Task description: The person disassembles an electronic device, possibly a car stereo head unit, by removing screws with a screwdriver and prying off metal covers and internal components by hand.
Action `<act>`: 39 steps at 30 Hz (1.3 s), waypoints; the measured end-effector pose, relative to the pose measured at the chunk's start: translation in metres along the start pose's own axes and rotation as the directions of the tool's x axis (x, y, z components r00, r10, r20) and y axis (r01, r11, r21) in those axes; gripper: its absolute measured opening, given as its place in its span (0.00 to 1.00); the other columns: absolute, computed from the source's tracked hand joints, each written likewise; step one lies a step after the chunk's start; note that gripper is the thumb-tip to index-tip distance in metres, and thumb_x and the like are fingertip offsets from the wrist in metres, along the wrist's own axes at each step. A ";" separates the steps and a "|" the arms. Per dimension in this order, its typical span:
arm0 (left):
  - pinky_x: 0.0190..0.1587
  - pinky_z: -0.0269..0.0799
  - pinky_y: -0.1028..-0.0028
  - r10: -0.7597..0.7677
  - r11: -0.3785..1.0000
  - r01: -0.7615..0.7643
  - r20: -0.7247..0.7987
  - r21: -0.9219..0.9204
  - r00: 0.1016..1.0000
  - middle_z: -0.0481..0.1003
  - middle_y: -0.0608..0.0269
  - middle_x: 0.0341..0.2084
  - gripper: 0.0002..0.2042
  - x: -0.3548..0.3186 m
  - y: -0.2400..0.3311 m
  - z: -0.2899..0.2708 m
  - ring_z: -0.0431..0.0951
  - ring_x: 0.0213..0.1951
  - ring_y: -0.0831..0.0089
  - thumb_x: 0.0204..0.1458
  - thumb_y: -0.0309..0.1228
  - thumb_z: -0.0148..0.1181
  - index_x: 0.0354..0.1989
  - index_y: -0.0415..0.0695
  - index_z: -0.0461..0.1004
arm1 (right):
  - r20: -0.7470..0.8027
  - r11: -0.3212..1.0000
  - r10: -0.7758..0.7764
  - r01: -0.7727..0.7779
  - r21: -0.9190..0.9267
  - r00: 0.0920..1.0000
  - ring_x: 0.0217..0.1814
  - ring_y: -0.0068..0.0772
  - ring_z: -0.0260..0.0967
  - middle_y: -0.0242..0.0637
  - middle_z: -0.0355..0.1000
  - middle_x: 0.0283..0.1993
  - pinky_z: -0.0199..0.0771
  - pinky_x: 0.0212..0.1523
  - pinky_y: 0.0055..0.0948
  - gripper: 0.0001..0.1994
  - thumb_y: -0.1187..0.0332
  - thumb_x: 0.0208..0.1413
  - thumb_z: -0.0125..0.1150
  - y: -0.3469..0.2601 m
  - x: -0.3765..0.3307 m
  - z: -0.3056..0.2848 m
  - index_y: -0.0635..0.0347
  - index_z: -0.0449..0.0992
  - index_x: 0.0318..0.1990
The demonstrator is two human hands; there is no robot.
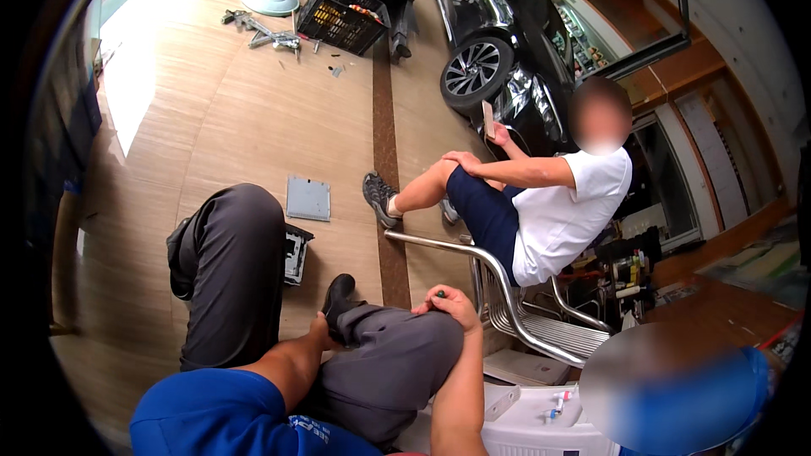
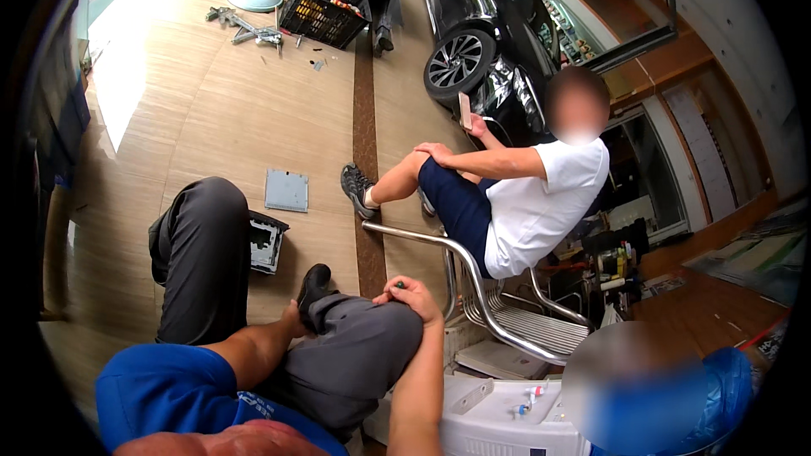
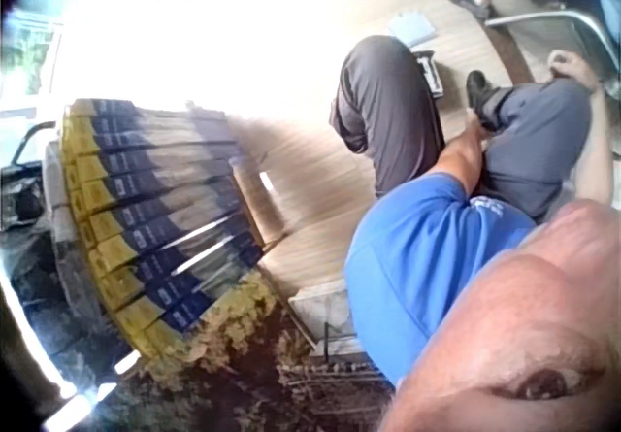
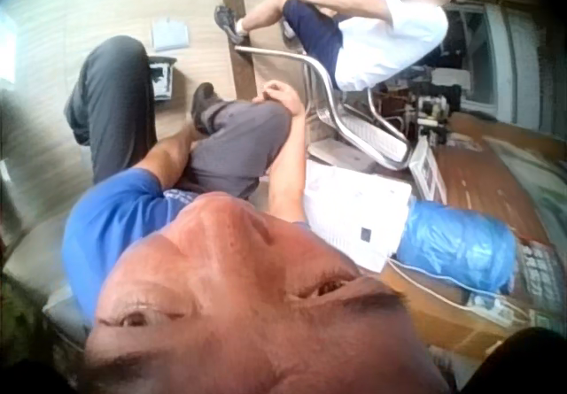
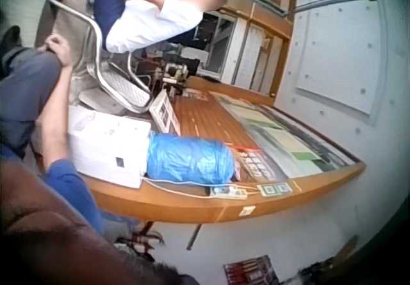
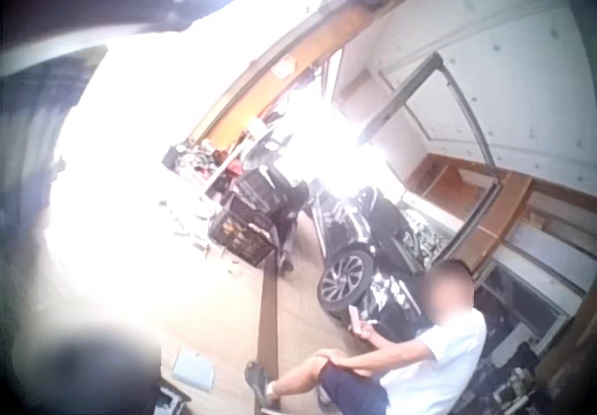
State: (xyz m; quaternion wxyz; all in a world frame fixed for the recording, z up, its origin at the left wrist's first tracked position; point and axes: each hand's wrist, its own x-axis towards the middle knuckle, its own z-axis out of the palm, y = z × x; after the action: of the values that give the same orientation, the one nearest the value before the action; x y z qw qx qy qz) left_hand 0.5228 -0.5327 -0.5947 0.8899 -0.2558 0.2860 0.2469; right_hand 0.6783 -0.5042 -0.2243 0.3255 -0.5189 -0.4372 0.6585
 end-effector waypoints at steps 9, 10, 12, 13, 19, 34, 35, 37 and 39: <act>0.59 0.53 0.36 0.311 0.917 -0.246 -0.177 0.315 0.934 0.67 0.56 0.58 0.30 0.013 0.042 -0.014 0.64 0.60 0.54 0.60 0.59 0.38 0.61 0.49 0.64 | 0.024 0.994 -0.057 0.059 -0.089 0.998 0.46 0.42 0.76 0.45 0.76 0.35 0.74 0.52 0.38 0.04 0.77 0.59 0.52 -0.036 -0.040 0.058 0.68 0.73 0.38; 0.59 0.51 0.35 0.377 0.885 -0.306 -0.157 0.350 0.913 0.65 0.56 0.59 0.30 0.011 0.049 -0.009 0.62 0.61 0.56 0.60 0.59 0.40 0.61 0.49 0.64 | 0.026 0.994 -0.061 0.063 -0.087 0.998 0.46 0.42 0.76 0.45 0.76 0.35 0.74 0.52 0.38 0.04 0.77 0.59 0.52 -0.036 -0.040 0.057 0.68 0.73 0.38; 0.59 0.44 0.32 0.367 0.851 -0.233 -0.214 0.471 0.905 0.61 0.56 0.62 0.30 0.010 0.070 -0.004 0.57 0.64 0.58 0.59 0.58 0.43 0.61 0.48 0.63 | -0.007 0.996 -0.027 0.027 -0.082 1.000 0.45 0.42 0.76 0.45 0.76 0.35 0.75 0.50 0.38 0.05 0.76 0.60 0.52 -0.032 -0.040 0.051 0.68 0.72 0.38; 0.61 0.42 0.32 0.370 0.798 -0.206 -0.191 0.566 0.909 0.58 0.56 0.64 0.31 0.009 0.079 0.000 0.55 0.65 0.57 0.59 0.57 0.44 0.62 0.47 0.62 | -0.022 0.997 -0.037 0.035 -0.070 0.999 0.45 0.42 0.76 0.45 0.76 0.35 0.75 0.50 0.38 0.05 0.76 0.60 0.52 -0.027 -0.032 0.044 0.68 0.72 0.38; 0.38 0.68 0.74 0.704 0.158 -0.601 0.338 0.783 0.625 0.77 0.60 0.33 0.19 -0.021 0.099 0.047 0.74 0.35 0.73 0.57 0.38 0.55 0.50 0.35 0.74 | 0.003 0.993 -0.014 0.013 0.119 1.000 0.42 0.41 0.76 0.44 0.76 0.34 0.75 0.47 0.33 0.06 0.71 0.60 0.53 0.040 0.037 0.000 0.66 0.72 0.39; 0.61 0.61 0.64 0.773 -0.537 -0.359 0.616 0.763 0.154 0.67 0.45 0.58 0.27 -0.388 0.284 0.134 0.65 0.61 0.56 0.59 0.40 0.53 0.61 0.34 0.62 | -0.034 0.995 -0.080 0.078 -0.060 0.996 0.38 0.24 0.72 0.35 0.75 0.35 0.70 0.44 0.21 0.08 0.68 0.57 0.57 0.104 0.099 -0.072 0.64 0.75 0.39; 0.61 0.60 0.63 0.883 -0.322 -0.241 0.382 0.915 0.272 0.64 0.44 0.60 0.31 -0.381 0.319 0.059 0.63 0.63 0.56 0.58 0.44 0.53 0.64 0.34 0.58 | -0.023 0.995 -0.067 0.065 -0.071 0.997 0.39 0.23 0.72 0.35 0.75 0.35 0.69 0.45 0.21 0.09 0.68 0.56 0.58 0.102 0.101 -0.071 0.65 0.75 0.39; 0.61 0.60 0.62 0.920 0.015 -0.012 -0.009 1.000 0.391 0.62 0.44 0.62 0.35 -0.381 0.360 -0.059 0.61 0.64 0.55 0.57 0.47 0.53 0.66 0.35 0.54 | 0.014 0.997 -0.062 0.062 -0.043 0.998 0.40 0.23 0.72 0.35 0.75 0.36 0.69 0.45 0.21 0.09 0.68 0.56 0.58 0.098 0.102 -0.065 0.65 0.75 0.39; 0.61 0.60 0.62 0.887 0.229 -0.025 -0.198 0.973 0.417 0.62 0.45 0.62 0.34 -0.388 0.359 -0.130 0.62 0.63 0.56 0.57 0.47 0.53 0.66 0.36 0.54 | 0.045 0.996 -0.091 0.092 -0.018 0.995 0.39 0.24 0.73 0.35 0.75 0.37 0.70 0.45 0.21 0.08 0.69 0.56 0.58 0.096 0.098 -0.070 0.65 0.75 0.39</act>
State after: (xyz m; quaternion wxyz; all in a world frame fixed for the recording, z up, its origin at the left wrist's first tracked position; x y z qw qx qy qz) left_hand -0.0145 -0.4557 -0.5532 0.5195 0.2858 0.7760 0.2151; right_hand 0.7242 -0.4403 -0.3568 0.3401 -0.4870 -0.4742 0.6499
